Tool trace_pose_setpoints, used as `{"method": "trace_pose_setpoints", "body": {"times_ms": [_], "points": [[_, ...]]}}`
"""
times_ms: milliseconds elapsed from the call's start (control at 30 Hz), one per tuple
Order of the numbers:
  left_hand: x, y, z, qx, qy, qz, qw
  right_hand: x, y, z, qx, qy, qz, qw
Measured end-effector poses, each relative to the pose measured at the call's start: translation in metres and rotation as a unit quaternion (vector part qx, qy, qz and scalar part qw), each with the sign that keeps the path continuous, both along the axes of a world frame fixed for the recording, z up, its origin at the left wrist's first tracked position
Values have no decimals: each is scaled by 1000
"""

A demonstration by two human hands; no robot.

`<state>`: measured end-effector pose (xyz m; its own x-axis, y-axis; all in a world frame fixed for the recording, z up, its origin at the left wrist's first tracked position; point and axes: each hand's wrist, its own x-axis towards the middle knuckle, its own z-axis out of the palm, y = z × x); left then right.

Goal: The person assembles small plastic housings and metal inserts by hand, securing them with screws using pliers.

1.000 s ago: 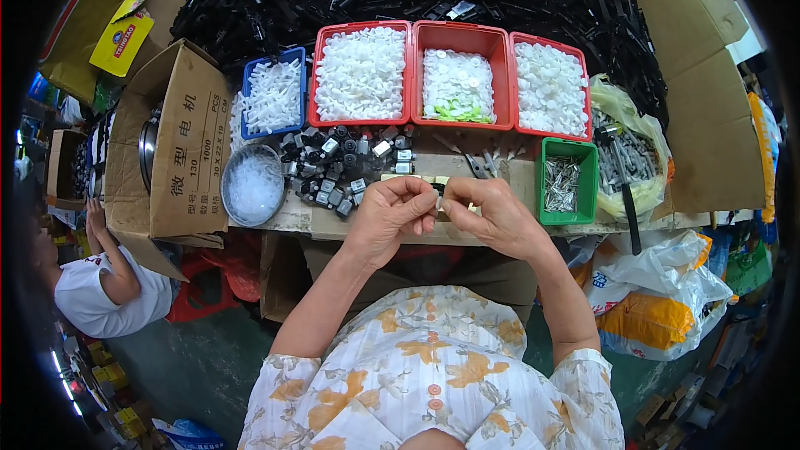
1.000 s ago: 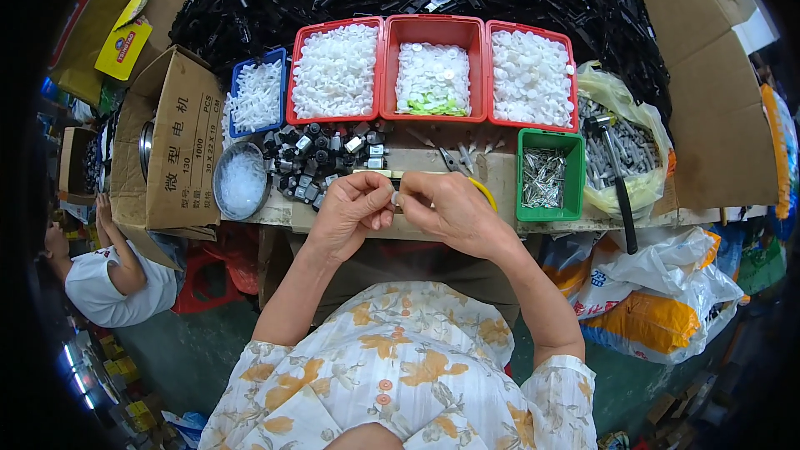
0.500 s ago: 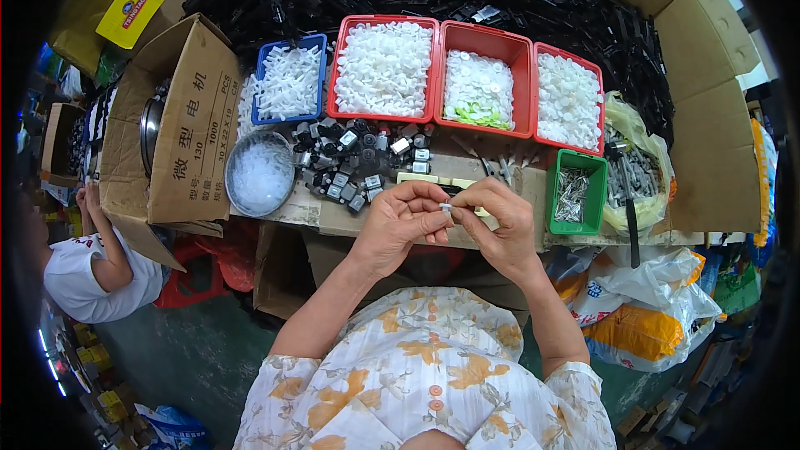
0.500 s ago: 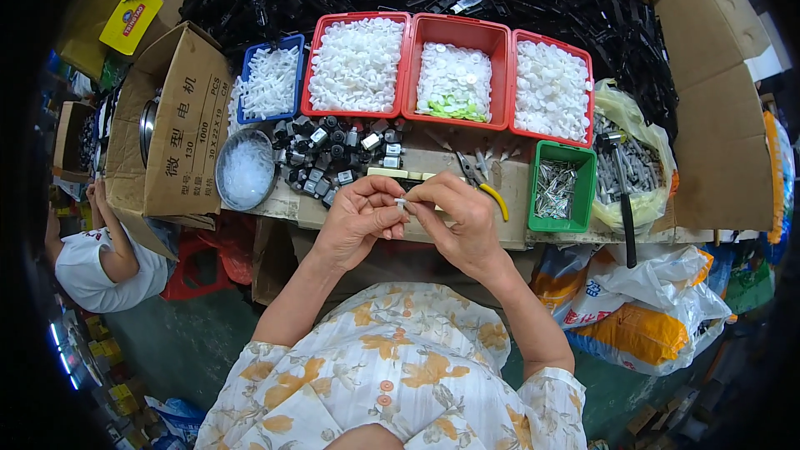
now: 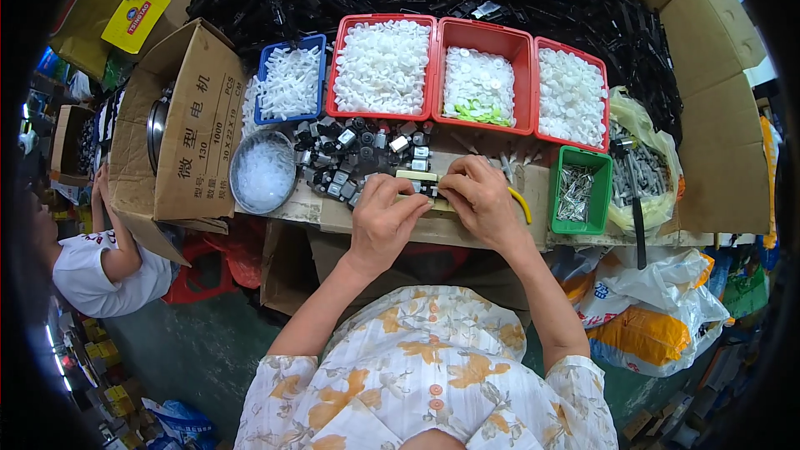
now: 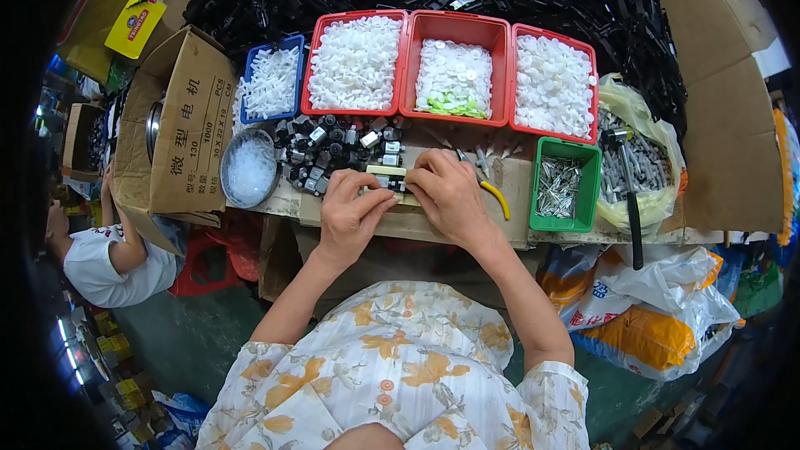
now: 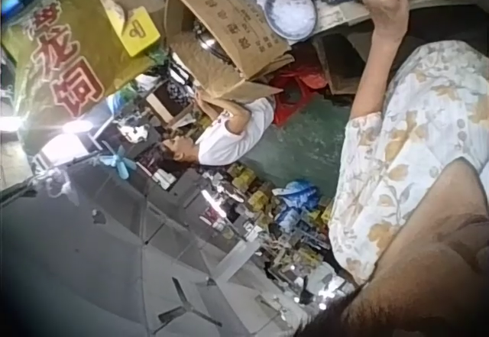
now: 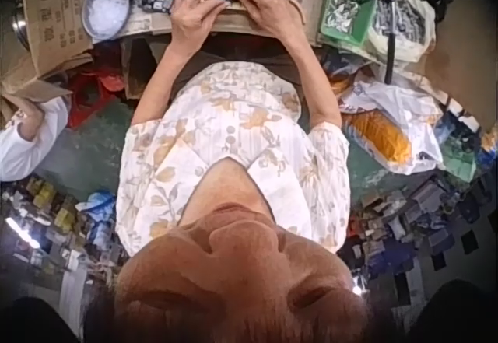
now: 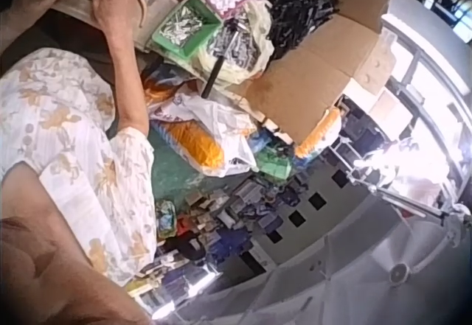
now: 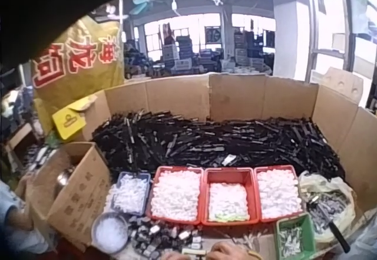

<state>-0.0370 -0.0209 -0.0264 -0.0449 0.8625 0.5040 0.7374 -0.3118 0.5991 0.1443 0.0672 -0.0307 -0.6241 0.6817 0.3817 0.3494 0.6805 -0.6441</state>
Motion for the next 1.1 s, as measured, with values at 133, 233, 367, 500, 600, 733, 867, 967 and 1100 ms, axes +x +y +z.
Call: {"method": "trace_pose_setpoints", "body": {"times_ms": [133, 233, 367, 500, 600, 733, 867, 967, 1100], "points": [[0, 0, -3, 17, 61, 4, 998, -7, 0, -2, 4, 1, 10, 1000], [-2, 0, -4, 8, 89, -1, 996, -9, 2, -1, 11, -5, 15, 1000], [-5, 1, -10, 4, 75, -5, 997, -11, 1, -3, 5, -7, 9, 1000], [-6, 3, -9, 20, 77, -24, 997, -10, 1, -3, -9, -7, 8, 1000], [-6, 4, -11, 37, 100, -39, 994, -10, 1, -4, -21, 3, 0, 1000], [-10, 7, -9, 30, 87, -65, 994, -11, 0, -2, -13, 1, -1, 1000], [-13, 8, -12, 23, 43, -71, 996, -12, -1, 1, -2, -14, -1, 1000], [-15, 8, -10, 24, 12, -70, 997, -16, -2, 6, 33, -47, 2, 998], [-16, 9, -5, 22, 16, -88, 996, -15, 1, -1, 61, -48, 22, 997]]}}
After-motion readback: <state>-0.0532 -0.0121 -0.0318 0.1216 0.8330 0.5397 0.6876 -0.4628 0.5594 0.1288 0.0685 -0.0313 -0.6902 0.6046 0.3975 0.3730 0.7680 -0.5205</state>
